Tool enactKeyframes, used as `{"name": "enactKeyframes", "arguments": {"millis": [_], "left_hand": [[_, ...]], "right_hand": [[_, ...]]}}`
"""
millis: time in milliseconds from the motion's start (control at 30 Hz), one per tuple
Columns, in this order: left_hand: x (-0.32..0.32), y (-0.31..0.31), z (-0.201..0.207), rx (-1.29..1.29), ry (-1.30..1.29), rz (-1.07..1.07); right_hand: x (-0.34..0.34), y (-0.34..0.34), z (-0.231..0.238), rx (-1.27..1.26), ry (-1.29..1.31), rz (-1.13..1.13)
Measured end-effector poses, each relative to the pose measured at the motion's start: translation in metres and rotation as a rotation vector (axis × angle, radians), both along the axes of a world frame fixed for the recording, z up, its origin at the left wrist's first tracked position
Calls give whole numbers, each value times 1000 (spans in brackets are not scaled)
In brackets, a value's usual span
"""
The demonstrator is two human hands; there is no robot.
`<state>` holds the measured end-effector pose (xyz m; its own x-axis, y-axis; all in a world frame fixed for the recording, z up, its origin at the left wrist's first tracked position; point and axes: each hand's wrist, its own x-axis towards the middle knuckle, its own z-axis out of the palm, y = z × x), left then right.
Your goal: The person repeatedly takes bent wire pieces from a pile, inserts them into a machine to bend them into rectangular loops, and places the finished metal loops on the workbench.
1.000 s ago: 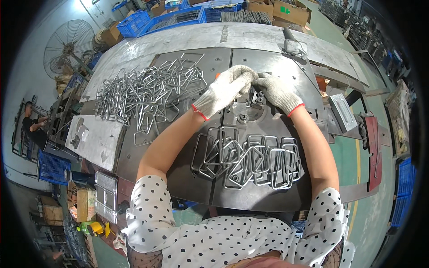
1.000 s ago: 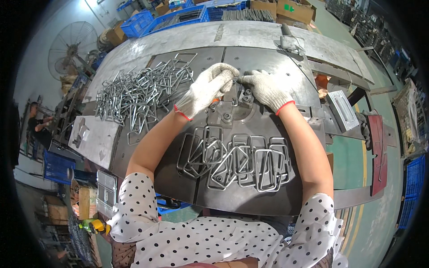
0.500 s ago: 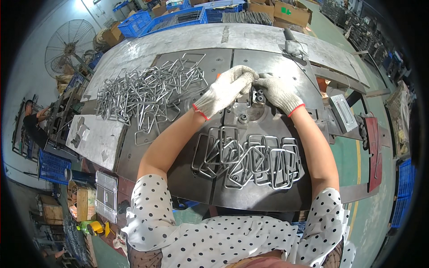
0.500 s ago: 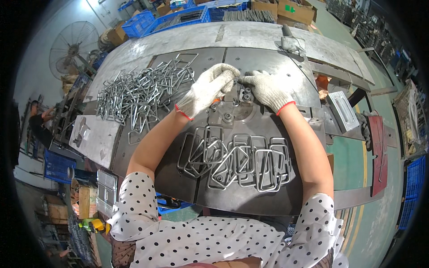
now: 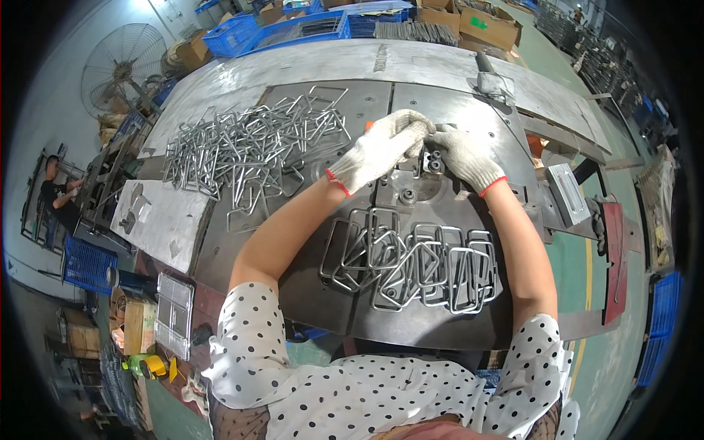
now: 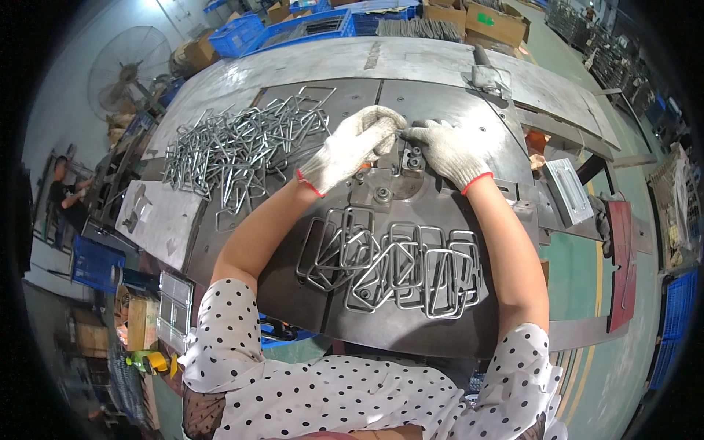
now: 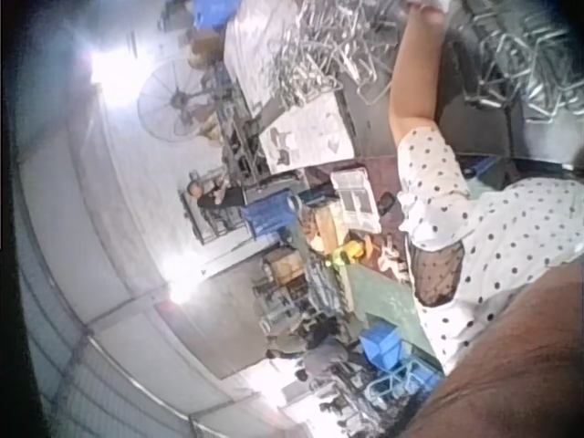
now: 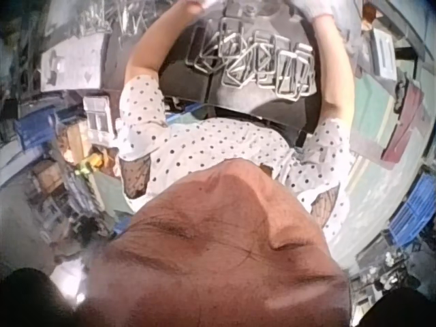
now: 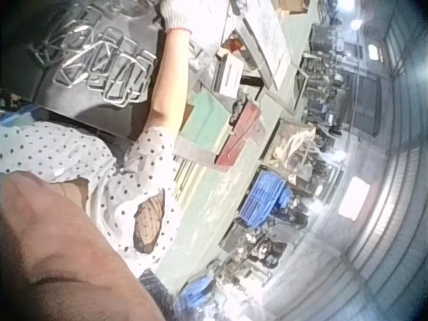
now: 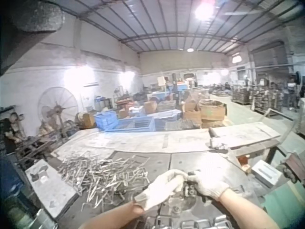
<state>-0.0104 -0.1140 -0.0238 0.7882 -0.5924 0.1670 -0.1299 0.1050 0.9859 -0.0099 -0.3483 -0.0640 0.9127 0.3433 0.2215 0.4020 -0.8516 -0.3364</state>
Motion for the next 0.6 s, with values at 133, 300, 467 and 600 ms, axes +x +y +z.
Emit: {"name": "enactKeyframes", "arguments": {"millis": [133, 300, 467, 600], "left_hand": [[-5, 4, 7, 52, -8, 11], [-3, 8, 13, 29, 36, -15], [5, 56, 74, -132, -223, 409], [29, 101, 73, -66, -308, 440]], "right_hand": [[-3, 5, 7, -24, 35, -15], [0, 4, -1, -32, -6, -3], [1, 1, -5, -124, -153, 41], [-3, 4, -2, -154, -43, -27]]}}
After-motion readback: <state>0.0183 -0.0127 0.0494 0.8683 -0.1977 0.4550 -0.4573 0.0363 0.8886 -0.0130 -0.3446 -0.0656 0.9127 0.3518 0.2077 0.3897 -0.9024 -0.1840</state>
